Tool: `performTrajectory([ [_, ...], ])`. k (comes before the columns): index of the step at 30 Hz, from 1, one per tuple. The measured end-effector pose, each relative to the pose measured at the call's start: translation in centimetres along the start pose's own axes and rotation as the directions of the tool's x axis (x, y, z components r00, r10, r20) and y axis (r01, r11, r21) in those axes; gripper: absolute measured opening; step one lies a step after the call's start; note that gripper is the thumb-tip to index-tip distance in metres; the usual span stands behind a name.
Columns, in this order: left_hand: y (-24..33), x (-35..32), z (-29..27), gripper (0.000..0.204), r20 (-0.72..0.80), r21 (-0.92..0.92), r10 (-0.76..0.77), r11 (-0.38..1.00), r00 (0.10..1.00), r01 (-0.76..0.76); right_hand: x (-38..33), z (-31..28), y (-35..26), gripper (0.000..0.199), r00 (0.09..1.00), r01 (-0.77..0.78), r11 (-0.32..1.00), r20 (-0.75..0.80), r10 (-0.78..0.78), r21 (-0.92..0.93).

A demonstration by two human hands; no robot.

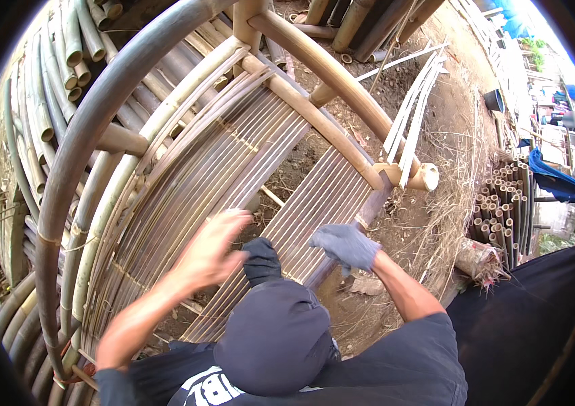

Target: The person sits cross-legged and weaves thin bamboo strips into a large circular bamboo frame. They repeatedly insert strips through the frame's ribs and use a small wooden mallet to tap them into place, working methodically around the structure.

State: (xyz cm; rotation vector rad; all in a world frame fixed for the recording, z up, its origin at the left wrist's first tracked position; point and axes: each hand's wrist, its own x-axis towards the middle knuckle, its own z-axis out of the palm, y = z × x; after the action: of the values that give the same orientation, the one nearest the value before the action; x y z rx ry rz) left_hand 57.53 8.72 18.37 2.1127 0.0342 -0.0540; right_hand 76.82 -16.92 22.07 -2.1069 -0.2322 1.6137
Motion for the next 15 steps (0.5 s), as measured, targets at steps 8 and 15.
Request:
performTrajectory([
  [8, -1.9, 9.5, 16.4, 0.02, -0.479, -0.476, -0.577, 0.804, 0.661, 0.356, -2.6, -7.4, -5.1, 0.012, 0.232, 0.457, 0.624, -0.592, -0.772, -0.634],
  [15, -11.0, 6.5, 19.7, 0.047, -0.128, -0.491, -0.755, 0.612, 0.643, 0.62, 19.5, -0.9, -1.8, 0.01, 0.745, 0.021, 0.162, -0.093, -0.661, -0.987],
])
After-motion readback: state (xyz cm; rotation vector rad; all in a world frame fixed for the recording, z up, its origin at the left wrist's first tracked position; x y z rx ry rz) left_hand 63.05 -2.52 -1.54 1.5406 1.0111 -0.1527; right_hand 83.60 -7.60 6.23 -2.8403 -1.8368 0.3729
